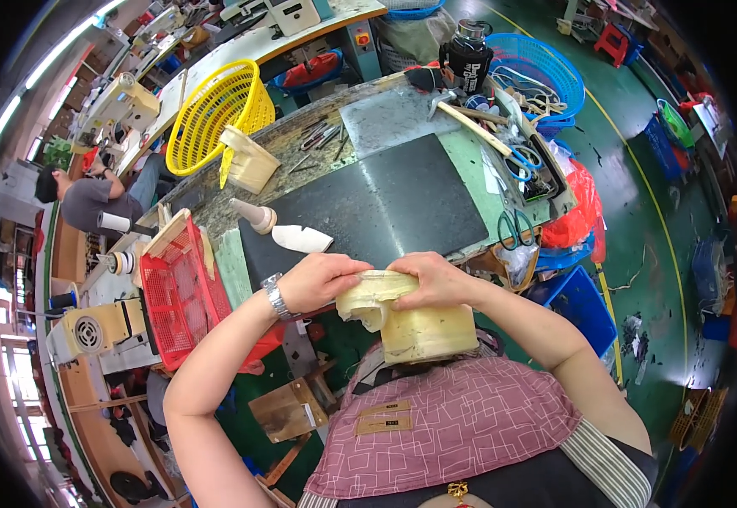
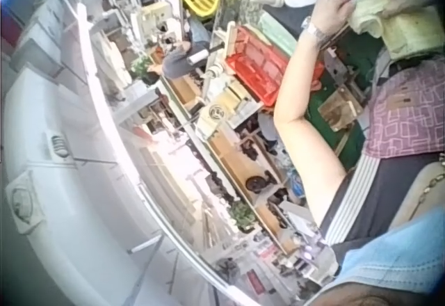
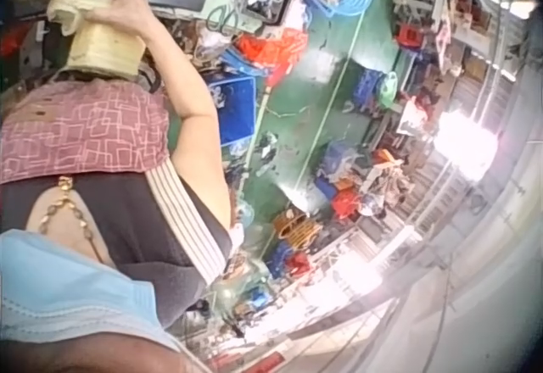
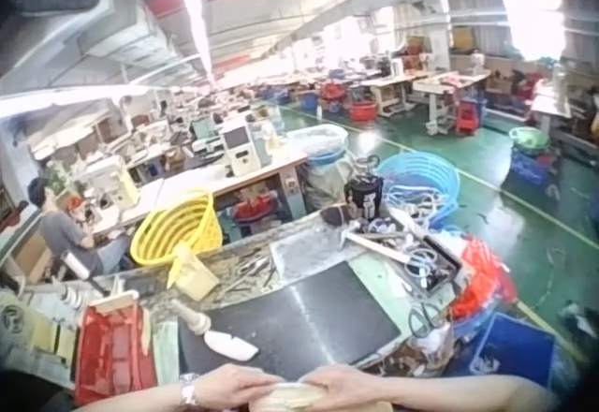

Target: Cleaning the workstation and then wrapping shoe lasts in plastic film for storage or transport.

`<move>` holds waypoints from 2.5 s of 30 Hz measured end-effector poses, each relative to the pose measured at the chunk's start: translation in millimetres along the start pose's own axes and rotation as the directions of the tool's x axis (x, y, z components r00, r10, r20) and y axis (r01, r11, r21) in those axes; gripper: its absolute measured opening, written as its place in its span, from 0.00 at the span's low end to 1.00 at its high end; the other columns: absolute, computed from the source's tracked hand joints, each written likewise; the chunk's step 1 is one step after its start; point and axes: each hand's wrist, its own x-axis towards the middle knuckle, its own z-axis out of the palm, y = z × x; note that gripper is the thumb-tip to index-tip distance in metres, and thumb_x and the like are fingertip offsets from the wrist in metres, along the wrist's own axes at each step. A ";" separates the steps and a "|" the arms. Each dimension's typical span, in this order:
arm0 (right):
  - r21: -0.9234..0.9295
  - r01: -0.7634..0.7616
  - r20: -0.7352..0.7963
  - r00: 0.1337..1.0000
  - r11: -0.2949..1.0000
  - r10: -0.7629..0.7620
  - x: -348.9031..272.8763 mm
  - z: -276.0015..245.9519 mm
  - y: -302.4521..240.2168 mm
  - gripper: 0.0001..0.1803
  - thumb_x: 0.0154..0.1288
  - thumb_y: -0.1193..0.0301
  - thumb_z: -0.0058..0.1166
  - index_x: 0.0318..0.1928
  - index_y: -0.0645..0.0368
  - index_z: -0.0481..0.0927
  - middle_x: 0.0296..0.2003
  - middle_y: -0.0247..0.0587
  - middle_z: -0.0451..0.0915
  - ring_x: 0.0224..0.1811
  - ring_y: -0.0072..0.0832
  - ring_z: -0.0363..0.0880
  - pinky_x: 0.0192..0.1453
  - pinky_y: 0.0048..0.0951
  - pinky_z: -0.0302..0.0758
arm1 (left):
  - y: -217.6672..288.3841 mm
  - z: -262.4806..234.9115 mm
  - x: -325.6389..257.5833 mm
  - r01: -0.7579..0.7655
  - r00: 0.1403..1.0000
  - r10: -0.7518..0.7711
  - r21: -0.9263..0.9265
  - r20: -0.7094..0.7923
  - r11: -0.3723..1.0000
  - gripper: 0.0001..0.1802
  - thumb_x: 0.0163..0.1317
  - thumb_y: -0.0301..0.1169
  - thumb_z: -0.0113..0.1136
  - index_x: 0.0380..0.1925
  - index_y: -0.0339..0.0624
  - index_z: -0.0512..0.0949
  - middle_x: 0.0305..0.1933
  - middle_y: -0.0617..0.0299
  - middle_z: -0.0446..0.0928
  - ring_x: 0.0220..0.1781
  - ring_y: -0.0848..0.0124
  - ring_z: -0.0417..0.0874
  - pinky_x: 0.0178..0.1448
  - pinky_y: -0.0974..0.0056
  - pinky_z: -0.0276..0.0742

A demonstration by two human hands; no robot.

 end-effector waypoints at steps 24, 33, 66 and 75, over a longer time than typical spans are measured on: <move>0.173 -0.213 -0.082 0.970 0.962 0.229 -4.1 -14.7 10.3 0.24 0.40 0.65 0.61 0.40 0.65 0.73 0.33 0.42 0.76 0.37 0.27 0.73 0.43 0.26 0.69 | 41.6 8.7 31.6 0.075 0.820 0.082 0.249 -0.566 0.965 0.08 0.49 0.30 0.58 0.30 0.41 0.78 0.30 0.57 0.74 0.34 0.64 0.75 0.39 0.65 0.71; 0.080 -0.165 -0.111 0.978 0.983 0.174 -4.1 -12.2 10.3 0.26 0.40 0.59 0.58 0.40 0.62 0.74 0.35 0.49 0.76 0.40 0.40 0.74 0.44 0.33 0.69 | 21.5 0.8 51.5 -0.207 0.854 0.448 0.618 -0.265 0.759 0.04 0.45 0.30 0.56 0.20 0.44 0.71 0.20 0.61 0.66 0.26 0.63 0.73 0.28 0.63 0.71; 0.329 -0.092 -0.612 0.737 0.940 0.286 21.5 54.3 74.2 0.22 0.48 0.76 0.56 0.45 0.62 0.64 0.39 0.36 0.70 0.43 0.22 0.68 0.48 0.23 0.66 | -45.7 94.6 69.5 0.429 0.395 -0.453 -0.275 -0.799 0.860 0.14 0.46 0.33 0.63 0.28 0.36 0.72 0.27 0.59 0.73 0.28 0.68 0.75 0.34 0.67 0.71; 0.198 -0.189 -0.616 0.739 0.962 0.272 24.6 55.0 77.5 0.25 0.43 0.75 0.55 0.46 0.61 0.64 0.39 0.47 0.71 0.45 0.37 0.71 0.49 0.32 0.67 | -67.9 83.8 71.7 0.504 0.644 -0.503 -0.174 -0.577 0.846 0.20 0.40 0.41 0.63 0.28 0.40 0.71 0.27 0.45 0.76 0.33 0.47 0.77 0.38 0.51 0.73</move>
